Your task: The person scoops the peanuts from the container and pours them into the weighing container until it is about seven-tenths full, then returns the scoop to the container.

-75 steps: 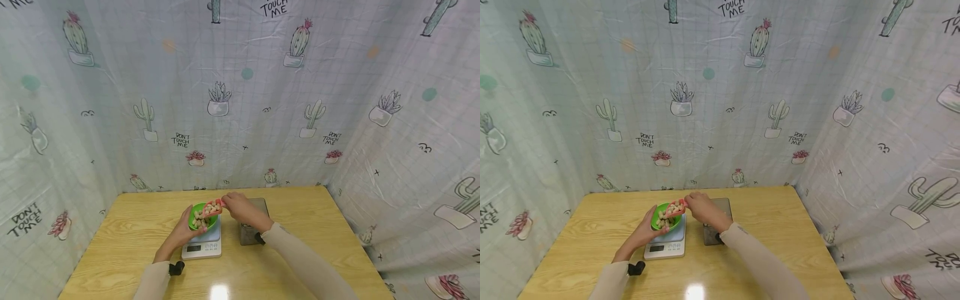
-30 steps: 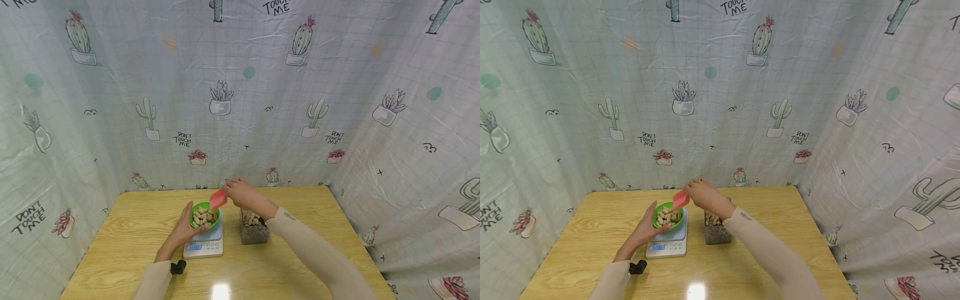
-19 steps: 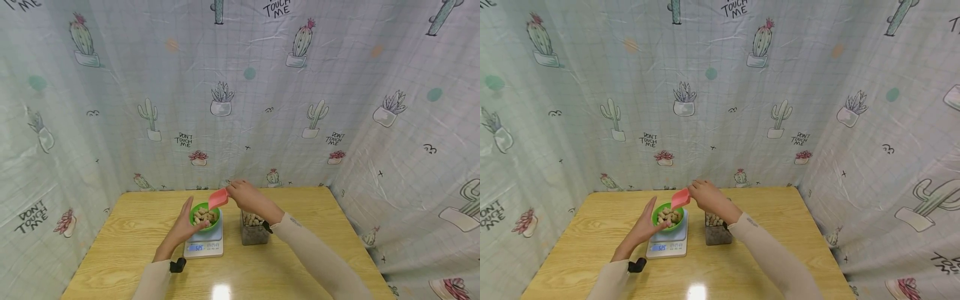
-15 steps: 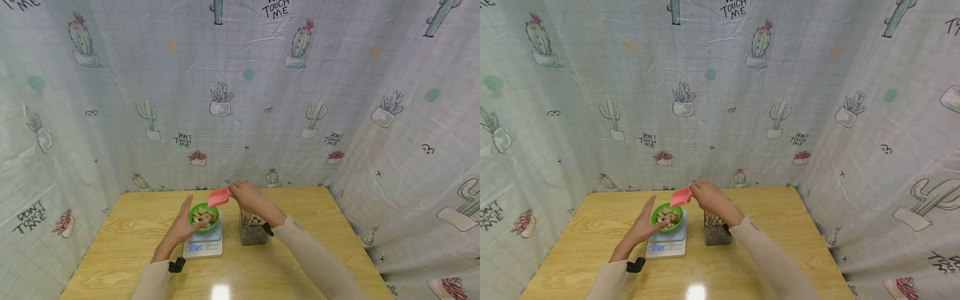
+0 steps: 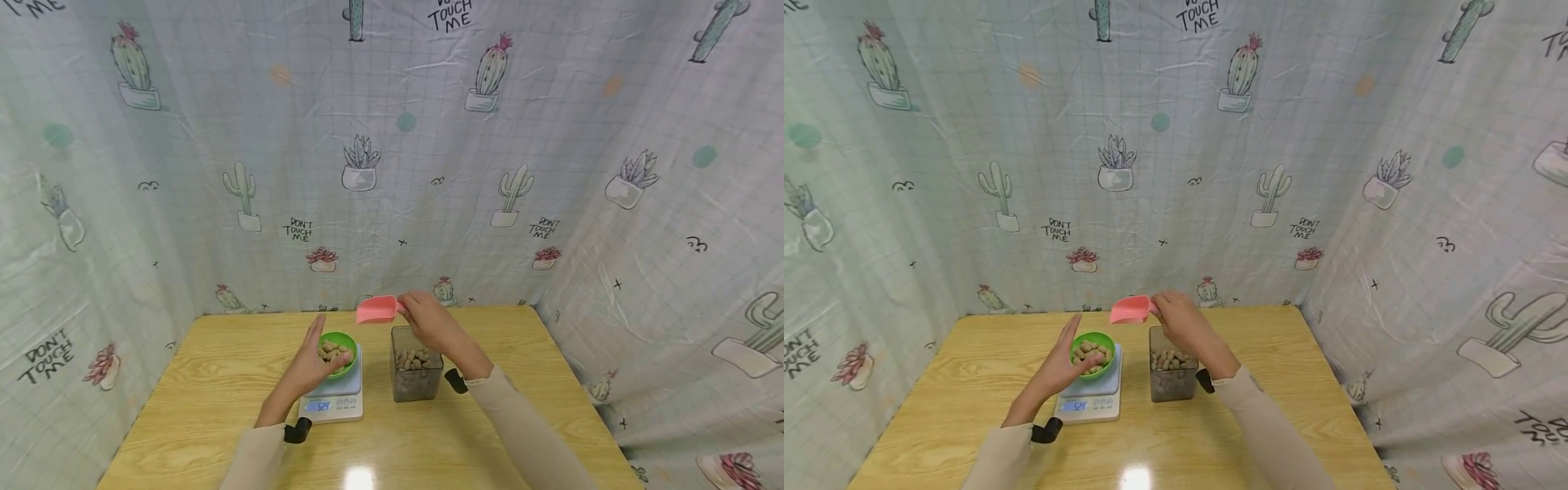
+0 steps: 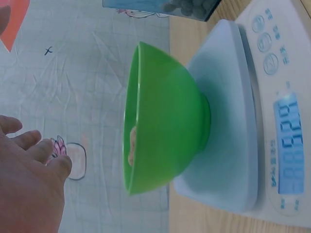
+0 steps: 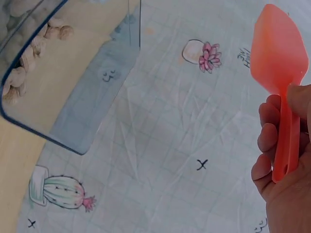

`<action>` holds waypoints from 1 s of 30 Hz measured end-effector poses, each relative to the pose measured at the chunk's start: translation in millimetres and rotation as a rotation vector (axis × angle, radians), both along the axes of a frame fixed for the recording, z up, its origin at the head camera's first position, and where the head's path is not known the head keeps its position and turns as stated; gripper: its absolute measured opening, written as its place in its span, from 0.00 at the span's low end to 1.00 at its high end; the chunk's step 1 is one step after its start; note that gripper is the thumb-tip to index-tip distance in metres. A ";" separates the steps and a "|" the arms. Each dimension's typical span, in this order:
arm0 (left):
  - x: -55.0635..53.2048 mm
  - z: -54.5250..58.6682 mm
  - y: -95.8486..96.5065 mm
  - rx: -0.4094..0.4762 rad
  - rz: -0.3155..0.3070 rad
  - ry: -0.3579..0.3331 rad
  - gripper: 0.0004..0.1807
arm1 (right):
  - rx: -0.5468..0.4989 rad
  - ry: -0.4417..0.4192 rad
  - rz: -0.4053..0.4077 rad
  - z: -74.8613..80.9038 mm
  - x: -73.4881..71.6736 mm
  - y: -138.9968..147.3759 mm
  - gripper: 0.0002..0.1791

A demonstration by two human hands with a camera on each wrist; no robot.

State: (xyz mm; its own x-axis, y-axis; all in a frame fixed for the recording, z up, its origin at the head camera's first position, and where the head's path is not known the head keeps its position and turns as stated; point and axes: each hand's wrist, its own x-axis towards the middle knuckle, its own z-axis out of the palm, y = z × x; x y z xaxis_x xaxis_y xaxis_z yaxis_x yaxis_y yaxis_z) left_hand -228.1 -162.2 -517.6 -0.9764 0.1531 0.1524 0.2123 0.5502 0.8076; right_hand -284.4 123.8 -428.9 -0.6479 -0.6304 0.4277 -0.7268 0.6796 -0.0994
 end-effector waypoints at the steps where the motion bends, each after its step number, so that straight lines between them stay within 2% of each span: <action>1: 0.2 1.4 1.4 0.007 -0.008 -0.001 0.57 | -0.001 -0.005 -0.006 1.3 1.6 1.3 0.13; 6: -2.4 4.7 10.2 -0.002 -0.051 0.007 0.56 | -0.008 0.012 -0.015 5.9 6.2 9.9 0.14; 10: -6.4 8.6 19.8 -0.027 -0.051 0.014 0.55 | -0.009 0.030 -0.009 10.1 5.4 19.5 0.11; 15: -13.3 10.8 35.9 -0.015 -0.078 0.000 0.56 | 0.034 0.042 -0.031 15.9 4.0 34.9 0.11; 20: -17.5 6.4 51.2 0.007 -0.111 -0.021 0.56 | 0.083 0.048 -0.046 16.4 4.2 53.4 0.10; 30: -26.3 -6.1 80.3 -0.032 -0.174 -0.048 0.61 | 0.218 0.134 -0.020 12.3 4.3 80.2 0.06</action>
State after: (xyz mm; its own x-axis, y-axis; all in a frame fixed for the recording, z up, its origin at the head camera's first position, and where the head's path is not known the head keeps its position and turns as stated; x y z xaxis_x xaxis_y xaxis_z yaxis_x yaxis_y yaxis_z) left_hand -254.4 -81.9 -523.8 -0.9408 0.3243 0.0984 0.2681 0.5345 0.8015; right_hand -280.1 204.0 -416.5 -0.6078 -0.7046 0.3663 -0.7097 0.6889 0.1475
